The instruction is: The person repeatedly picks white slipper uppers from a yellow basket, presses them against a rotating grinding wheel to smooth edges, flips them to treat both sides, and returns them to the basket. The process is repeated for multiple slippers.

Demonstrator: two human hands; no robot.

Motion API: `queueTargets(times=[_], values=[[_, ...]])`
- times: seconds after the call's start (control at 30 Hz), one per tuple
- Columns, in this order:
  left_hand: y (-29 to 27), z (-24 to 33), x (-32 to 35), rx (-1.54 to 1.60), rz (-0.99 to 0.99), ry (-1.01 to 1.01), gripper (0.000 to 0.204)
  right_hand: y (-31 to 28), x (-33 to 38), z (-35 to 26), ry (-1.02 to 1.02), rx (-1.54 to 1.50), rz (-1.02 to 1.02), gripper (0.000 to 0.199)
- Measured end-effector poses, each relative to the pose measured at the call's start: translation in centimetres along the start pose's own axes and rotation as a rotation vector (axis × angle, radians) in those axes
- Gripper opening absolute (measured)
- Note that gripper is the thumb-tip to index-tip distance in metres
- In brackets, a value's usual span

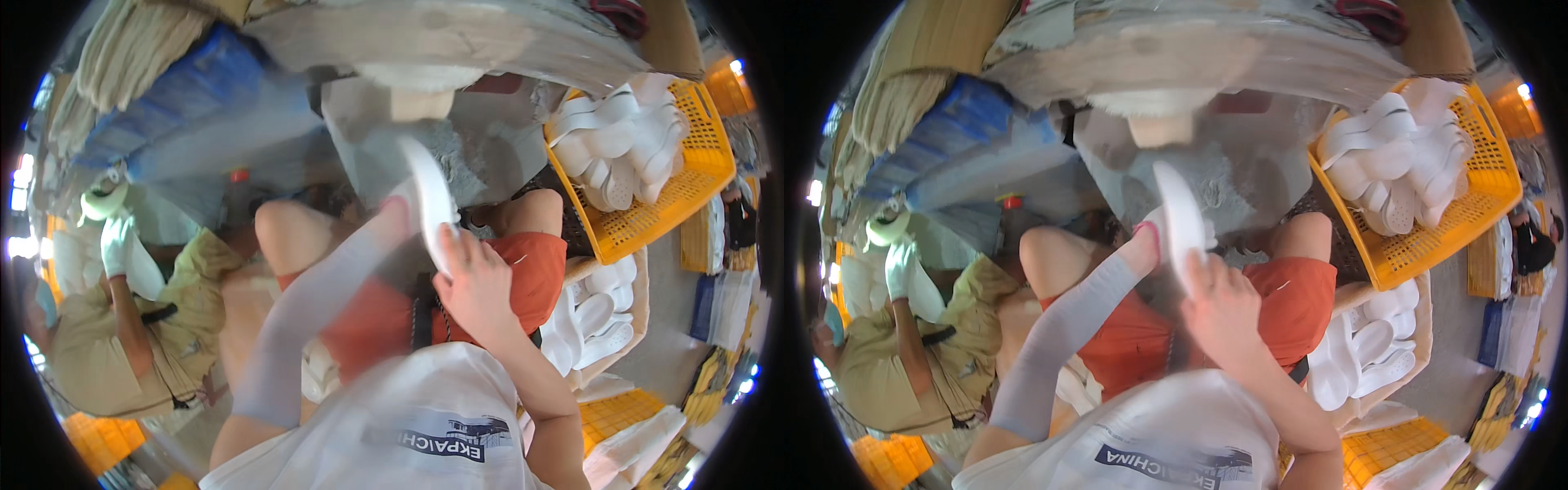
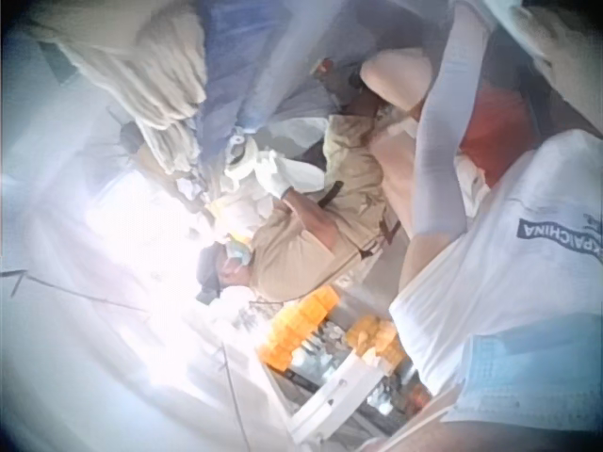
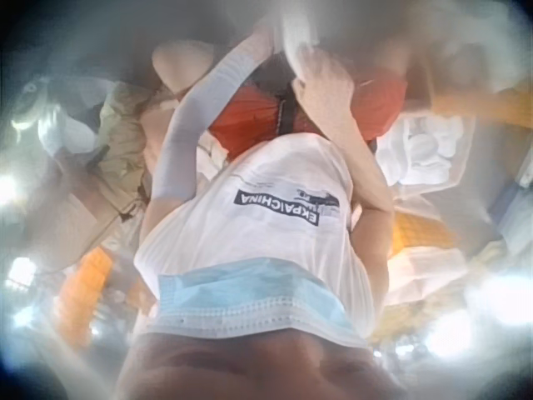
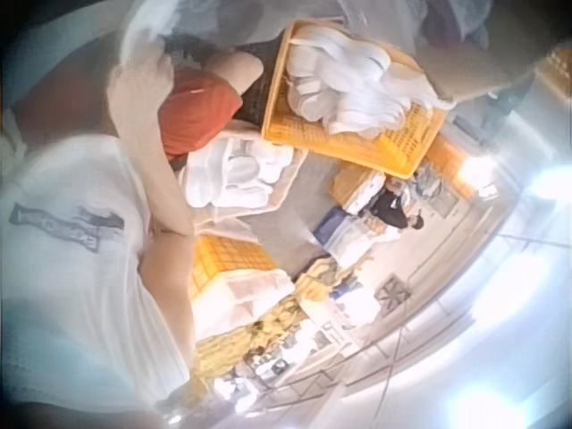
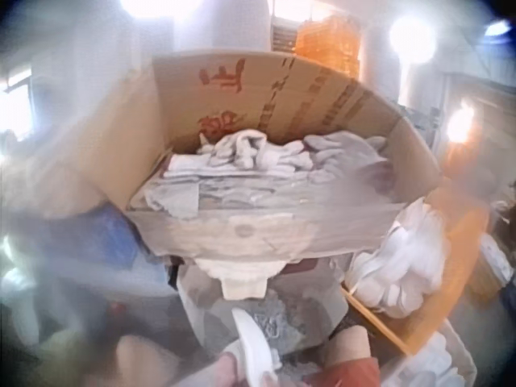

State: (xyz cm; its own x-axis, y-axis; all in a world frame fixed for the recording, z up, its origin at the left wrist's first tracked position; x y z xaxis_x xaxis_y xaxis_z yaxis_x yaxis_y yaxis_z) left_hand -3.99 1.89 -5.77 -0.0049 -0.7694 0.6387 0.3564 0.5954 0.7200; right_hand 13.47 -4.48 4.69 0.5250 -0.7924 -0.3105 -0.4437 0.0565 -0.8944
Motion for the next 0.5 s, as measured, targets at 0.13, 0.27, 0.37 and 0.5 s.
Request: queueTargets(times=[0.13,0.27,0.37,0.5], values=[[-2.0,-0.5,-1.1,0.041,-0.046,-0.028,0.045,-0.1,-1.1,1.3,0.347,-0.742,0.153,0.071],[-1.2,0.3,-3.0,0.071,-0.102,-0.01,0.047,4.2,1.6,2.6,1.139,-1.536,-0.249,0.069],[1.1,2.4,-5.0,0.063,-0.218,0.085,0.048,3.9,-0.6,4.2,0.965,-1.336,-0.059,0.068],[3.6,7.8,-5.2,-0.222,0.056,0.748,0.051,4.2,-9.8,4.0,0.878,-1.171,-0.069,0.061]])
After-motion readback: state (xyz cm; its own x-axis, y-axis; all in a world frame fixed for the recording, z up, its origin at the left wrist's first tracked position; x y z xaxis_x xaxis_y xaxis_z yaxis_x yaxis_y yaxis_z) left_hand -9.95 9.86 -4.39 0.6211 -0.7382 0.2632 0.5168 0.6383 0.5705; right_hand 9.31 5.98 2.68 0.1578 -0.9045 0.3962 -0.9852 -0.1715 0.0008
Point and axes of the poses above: each hand's wrist, its own x-axis away from the middle knuckle, its own y-axis out of the palm, z = x × y, the point moved 6 cm from there along -x, towards the middle knuckle, and after that the axes turned 13 degrees about z, right-handed, at the moved point
